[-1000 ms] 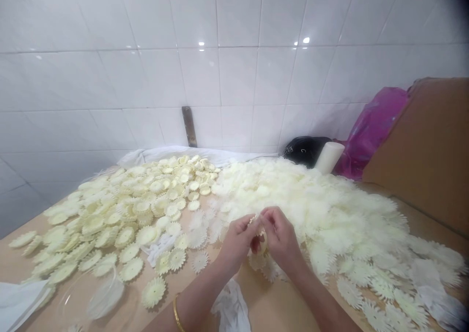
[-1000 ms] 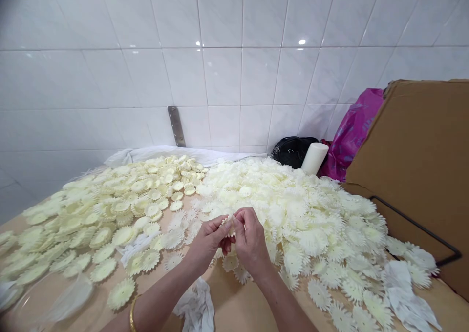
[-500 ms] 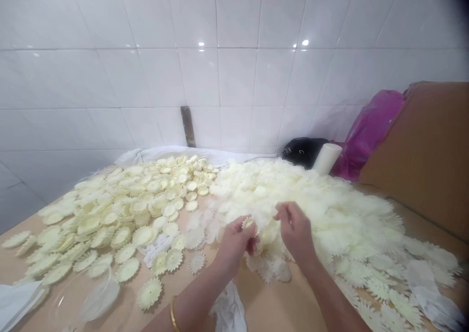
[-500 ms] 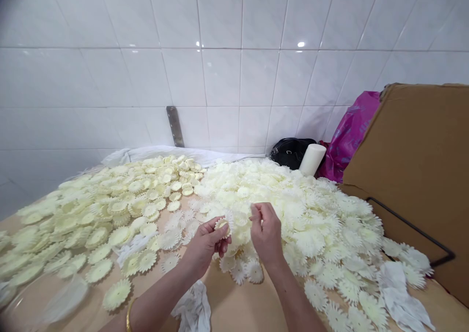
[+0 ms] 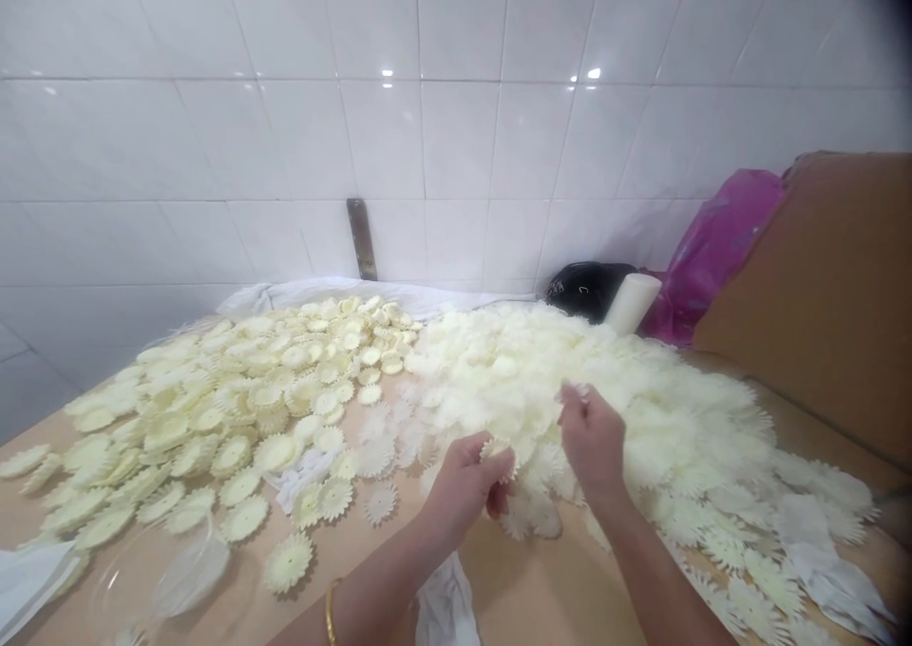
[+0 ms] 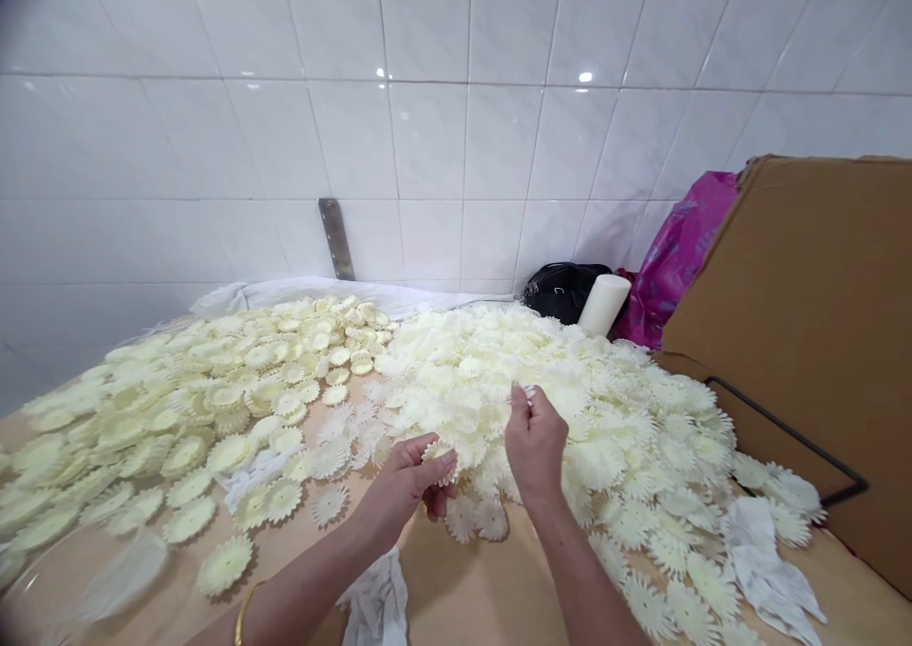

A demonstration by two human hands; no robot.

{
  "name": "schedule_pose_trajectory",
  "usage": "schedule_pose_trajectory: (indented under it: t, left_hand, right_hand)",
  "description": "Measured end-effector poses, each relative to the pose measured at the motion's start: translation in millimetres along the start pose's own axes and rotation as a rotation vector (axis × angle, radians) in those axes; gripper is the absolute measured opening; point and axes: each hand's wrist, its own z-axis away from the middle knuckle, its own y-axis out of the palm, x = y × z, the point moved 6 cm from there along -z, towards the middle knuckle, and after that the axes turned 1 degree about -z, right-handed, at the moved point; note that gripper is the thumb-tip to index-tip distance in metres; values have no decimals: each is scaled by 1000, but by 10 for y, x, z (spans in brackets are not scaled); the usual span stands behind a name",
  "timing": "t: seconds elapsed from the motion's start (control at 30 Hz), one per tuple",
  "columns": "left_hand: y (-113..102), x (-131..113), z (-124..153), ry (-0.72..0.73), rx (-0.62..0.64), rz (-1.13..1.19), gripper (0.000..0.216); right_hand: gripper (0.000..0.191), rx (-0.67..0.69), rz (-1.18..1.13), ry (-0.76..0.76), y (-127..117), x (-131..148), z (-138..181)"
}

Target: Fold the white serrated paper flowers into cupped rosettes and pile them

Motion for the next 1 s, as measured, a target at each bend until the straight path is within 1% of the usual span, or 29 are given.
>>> schedule_pose_trajectory:
  t: [0.03,0.1,0.13,0.2,0.23,0.3,0.37,0.43,0.53,0.6,0.73,0.83,0.93,1.0]
  left_hand:
    - [5,3,2,-9,13,23,29]
    - [1,4,-5,-26,33,75,26]
    - [-4,4,-12,-36,41,99,28]
    - [-23,-3,-27,-39,46,136,29]
    - [-34,-11,-33,-29,44,143,26]
    - [-49,-21,-42,1,41,137,24]
    - [-51,-16,-44,15,46,126,29]
    - [-55,-2,-46,15,35,125,32]
    - [-87,24,-53,0,-23,124,33]
    - [-113,35,-59,-11,-61,106,36]
    - [-163,65,-60,-73,-122,40,45]
    - [-177,61,-50,-102,-136,-12,47]
    - [-185,47,-37,-107,-155,-11,46]
    - [-204,84,-24,-171,-190,-12,49]
  right_hand:
    - [29,-16,56,-28,-17,-27,-32]
    - [18,8,114,-122,7,-28,-53]
    - [16,22,120,-166,28,-14,-44]
    - [21,18,100,-222,48,26,-9]
    - [22,7,83,-230,48,45,9]
    - [19,10,28,-219,46,79,38]
    - [16,79,-61,-184,69,112,60]
    - [19,171,-163,-133,99,154,86]
    - [22,299,-290,-65,137,238,134]
    - [23,373,-353,-51,157,305,166]
    - [23,511,-445,-102,202,436,227]
    - [16,606,-457,-177,242,508,280]
    - [15,634,-426,-203,268,510,307]
    - [14,627,-419,-200,277,490,310]
